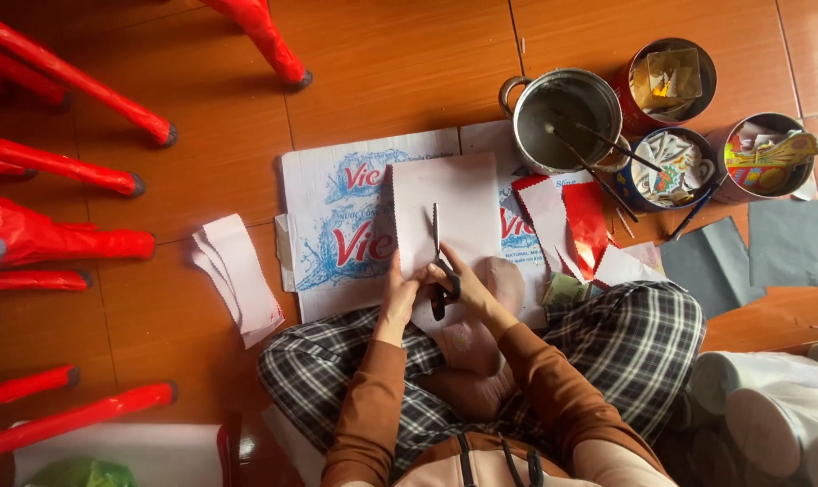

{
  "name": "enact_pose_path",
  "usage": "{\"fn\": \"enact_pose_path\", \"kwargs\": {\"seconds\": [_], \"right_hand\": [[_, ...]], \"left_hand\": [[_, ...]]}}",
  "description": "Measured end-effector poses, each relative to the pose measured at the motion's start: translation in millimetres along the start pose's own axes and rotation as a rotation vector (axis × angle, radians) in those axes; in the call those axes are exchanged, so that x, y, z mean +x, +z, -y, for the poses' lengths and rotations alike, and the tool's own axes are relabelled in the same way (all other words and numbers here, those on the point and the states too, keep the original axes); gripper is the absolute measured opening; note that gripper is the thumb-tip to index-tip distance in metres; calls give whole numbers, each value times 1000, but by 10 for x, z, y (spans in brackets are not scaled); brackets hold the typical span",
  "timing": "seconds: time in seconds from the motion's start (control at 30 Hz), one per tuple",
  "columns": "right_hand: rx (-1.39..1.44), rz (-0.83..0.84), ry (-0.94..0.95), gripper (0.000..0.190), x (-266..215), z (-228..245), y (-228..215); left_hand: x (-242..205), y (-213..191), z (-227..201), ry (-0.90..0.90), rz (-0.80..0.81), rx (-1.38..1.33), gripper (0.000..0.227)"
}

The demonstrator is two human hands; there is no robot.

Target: Cutting paper strips and applying them to a large red structure to create a paper mache object.

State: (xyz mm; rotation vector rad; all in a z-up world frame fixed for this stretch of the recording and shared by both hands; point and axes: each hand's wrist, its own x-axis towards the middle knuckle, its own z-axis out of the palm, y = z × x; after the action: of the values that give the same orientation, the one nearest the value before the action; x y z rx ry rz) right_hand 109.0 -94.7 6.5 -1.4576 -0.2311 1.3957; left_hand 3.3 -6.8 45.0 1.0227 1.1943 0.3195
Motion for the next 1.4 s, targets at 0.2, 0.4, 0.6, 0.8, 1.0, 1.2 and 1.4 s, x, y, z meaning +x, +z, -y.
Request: {"fn": "enact_pose_path", "kwargs": {"seconds": [0.2, 0.4, 0.6, 0.8, 1.0, 1.2, 1.4], "right_hand": [[-259, -176, -115, 80, 42, -137, 196], [44, -65, -154, 73, -39, 165, 128], [-351, -128, -101, 78, 98, 437, 184], [-299, -185, -137, 79, 273, 354, 131], [-354, -261, -172, 80, 521, -26, 137], [-350, -219, -194, 76, 756, 183, -61], [-339, -290, -200, 81, 871, 237, 92]], "left_hand": [[142, -41, 251, 73, 26, 189, 84], [158, -124, 154, 51, 77, -1, 81], [507, -360, 728, 101, 116, 51, 80], [202, -232, 233, 84, 127, 24, 77], [672, -379, 877, 113, 136, 26, 72], [503, -416, 727, 114, 142, -22, 84], [717, -393, 977, 135, 140, 49, 81]]}}
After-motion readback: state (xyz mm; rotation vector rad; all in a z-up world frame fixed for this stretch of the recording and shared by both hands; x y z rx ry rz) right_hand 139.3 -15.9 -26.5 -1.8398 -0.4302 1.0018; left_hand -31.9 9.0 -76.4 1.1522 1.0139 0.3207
